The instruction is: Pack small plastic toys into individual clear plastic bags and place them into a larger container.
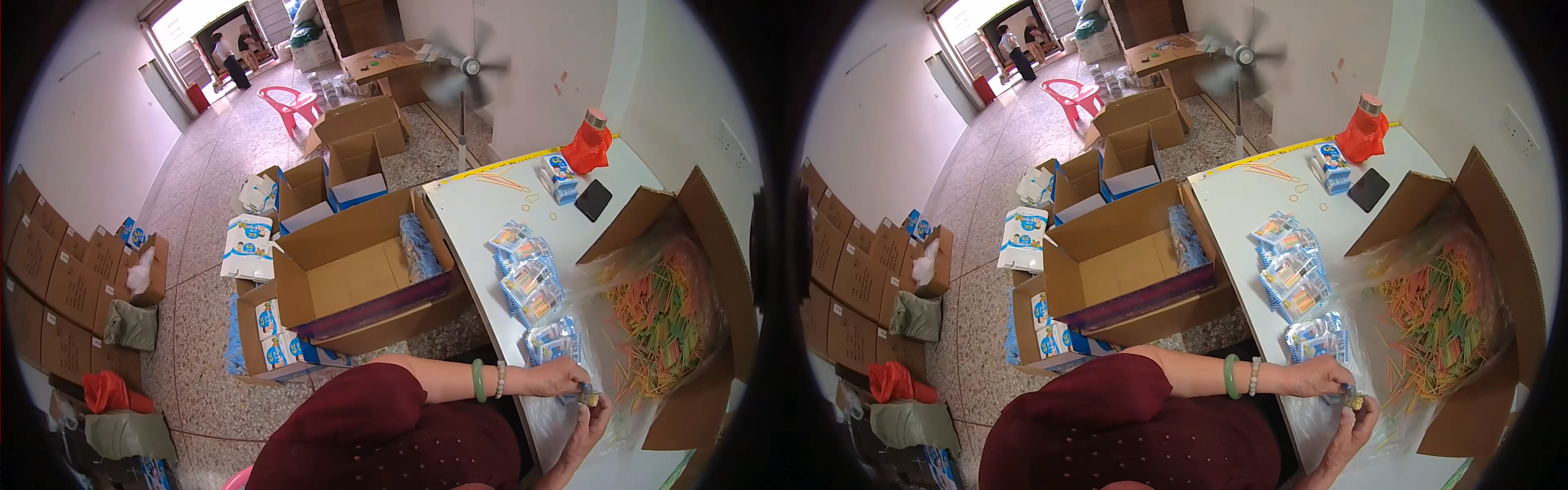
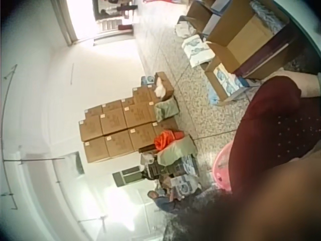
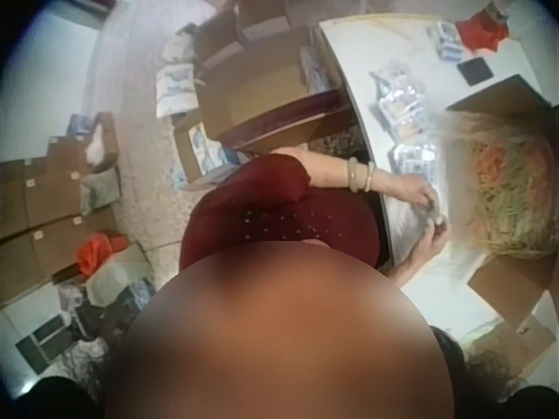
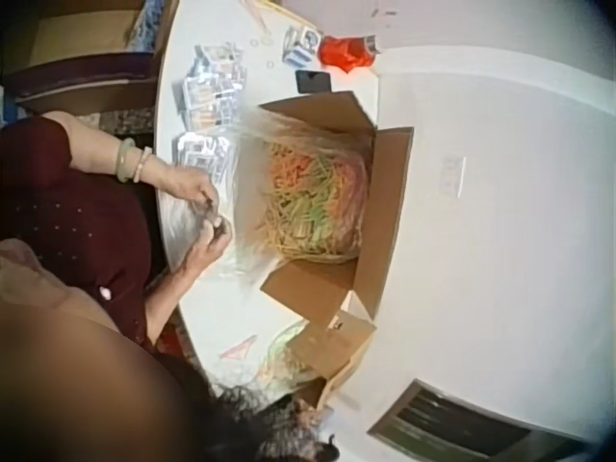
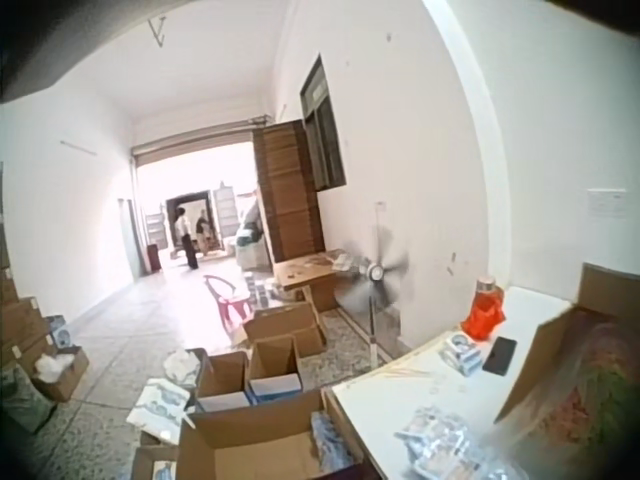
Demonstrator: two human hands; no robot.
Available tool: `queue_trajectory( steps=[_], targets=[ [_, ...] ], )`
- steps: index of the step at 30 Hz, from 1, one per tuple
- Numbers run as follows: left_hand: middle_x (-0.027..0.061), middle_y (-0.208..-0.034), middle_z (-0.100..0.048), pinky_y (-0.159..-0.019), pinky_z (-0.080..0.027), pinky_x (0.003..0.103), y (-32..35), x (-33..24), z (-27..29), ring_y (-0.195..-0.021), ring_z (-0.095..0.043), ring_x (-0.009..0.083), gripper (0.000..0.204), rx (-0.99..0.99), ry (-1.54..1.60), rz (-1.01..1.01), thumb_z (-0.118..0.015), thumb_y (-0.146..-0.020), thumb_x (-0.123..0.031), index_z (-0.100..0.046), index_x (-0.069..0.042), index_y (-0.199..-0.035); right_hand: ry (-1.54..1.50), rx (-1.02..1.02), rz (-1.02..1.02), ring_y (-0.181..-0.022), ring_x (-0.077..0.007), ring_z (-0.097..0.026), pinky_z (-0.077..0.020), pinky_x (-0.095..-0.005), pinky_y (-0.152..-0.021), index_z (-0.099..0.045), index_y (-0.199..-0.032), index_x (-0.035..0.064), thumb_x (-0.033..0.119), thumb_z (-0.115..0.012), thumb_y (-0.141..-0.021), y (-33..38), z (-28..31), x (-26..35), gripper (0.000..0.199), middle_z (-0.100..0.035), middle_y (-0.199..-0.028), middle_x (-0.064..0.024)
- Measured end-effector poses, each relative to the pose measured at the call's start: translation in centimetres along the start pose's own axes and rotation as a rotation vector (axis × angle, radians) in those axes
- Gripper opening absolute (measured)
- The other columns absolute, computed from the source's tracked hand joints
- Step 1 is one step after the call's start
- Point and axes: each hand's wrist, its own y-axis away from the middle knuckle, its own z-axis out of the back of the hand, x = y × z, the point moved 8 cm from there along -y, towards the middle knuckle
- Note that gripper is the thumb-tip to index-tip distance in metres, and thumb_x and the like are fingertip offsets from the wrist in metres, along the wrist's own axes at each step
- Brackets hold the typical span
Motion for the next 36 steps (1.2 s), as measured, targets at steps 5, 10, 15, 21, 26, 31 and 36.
queue_trajectory(
  steps=[5,10,15,21,26,31,36],
  targets=[
    [0.0172,-0.082,-0.062,-0.071,-0.047,0.035,0.3,-0.3,-1.2,-0.076,-0.061,0.0272,0.026,-0.005,0.088,-0.072,-0.055,-0.08,-0.01,-0.059,-0.003,-0.105,0.071,0.088,-0.089,-0.083,-0.0141,-0.053,-0.0422,-0.0275,-0.076,-0.058,-0.097,-0.0023,0.009,-0.054,-0.086,0.4,1.2,-1.1,0.016,-0.057,-0.085,-0.0051],
    [0.017,-0.107,-0.062,-0.087,-0.045,0.035,0.1,2.0,-2.9,-0.099,-0.058,0.0253,0.047,0.038,0.162,-0.093,-0.059,-0.084,-0.015,-0.047,-0.004,-0.128,0.16,-0.065,-0.02,-0.077,-0.0166,-0.053,-0.0429,-0.0288,-0.07,-0.06,-0.094,-0.0043,0.007,-0.054,-0.084,0.5,1.3,0.6,0.016,-0.059,-0.083,-0.0073],
    [0.008,-0.092,-0.066,-0.076,-0.047,0.025,1.1,1.1,0.1,-0.084,-0.06,0.0117,0.029,0.028,0.238,0.197,-0.068,-0.079,-0.013,-0.064,-0.001,-0.105,0.207,0.042,-0.079,-0.077,-0.0104,-0.05,-0.0409,-0.0246,-0.069,-0.06,-0.086,-0.0005,0.006,-0.056,-0.083,-0.1,-0.6,-0.1,0.008,-0.057,-0.078,-0.0016],
    [0.0044,-0.084,-0.062,-0.071,-0.046,0.026,-0.1,0.1,-0.5,-0.081,-0.055,0.013,0.009,-0.011,0.186,0.005,-0.064,-0.083,-0.007,-0.067,0.001,-0.086,-0.071,-0.021,-0.199,-0.078,-0.0073,-0.051,-0.0418,-0.0217,-0.073,-0.062,-0.094,0.0008,0.006,-0.059,-0.085,0.8,-0.8,-0.5,0.011,-0.06,-0.084,0.0019],
    [0.0013,-0.076,-0.054,-0.066,-0.044,0.024,0.5,-1.7,0.2,-0.076,-0.052,0.0101,0.008,-0.158,0.38,0.183,-0.066,-0.08,-0.007,-0.065,0.001,-0.082,-0.06,0.007,-0.209,-0.074,-0.01,-0.055,-0.0448,-0.0238,-0.069,-0.062,-0.09,-0.0009,0.006,-0.06,-0.083,0.8,-1.8,-1.0,0.011,-0.061,-0.079,-0.0016],
    [0.0022,-0.072,-0.054,-0.058,-0.041,0.024,1.0,-2.8,3.9,-0.065,-0.05,0.0098,0.009,-0.202,0.075,0.098,-0.068,-0.078,-0.006,-0.063,0.002,-0.077,-0.138,0.071,-0.201,-0.081,-0.0088,-0.054,-0.0452,-0.0229,-0.071,-0.06,-0.098,-0.0005,0.008,-0.058,-0.088,0.0,-4.4,0.2,0.013,-0.061,-0.089,-0.0005],
    [0.0087,-0.076,-0.057,-0.064,-0.042,0.032,3.3,-5.3,13.6,-0.07,-0.053,0.0226,0.011,-0.641,-0.545,-0.064,-0.069,-0.074,-0.01,-0.065,0.0,-0.076,-0.023,0.141,-0.139,-0.075,-0.0112,-0.057,-0.0463,-0.0238,-0.07,-0.059,-0.09,-0.0017,0.007,-0.055,-0.087,-0.1,-4.7,0.5,0.01,-0.061,-0.081,-0.0041]
  ],
)
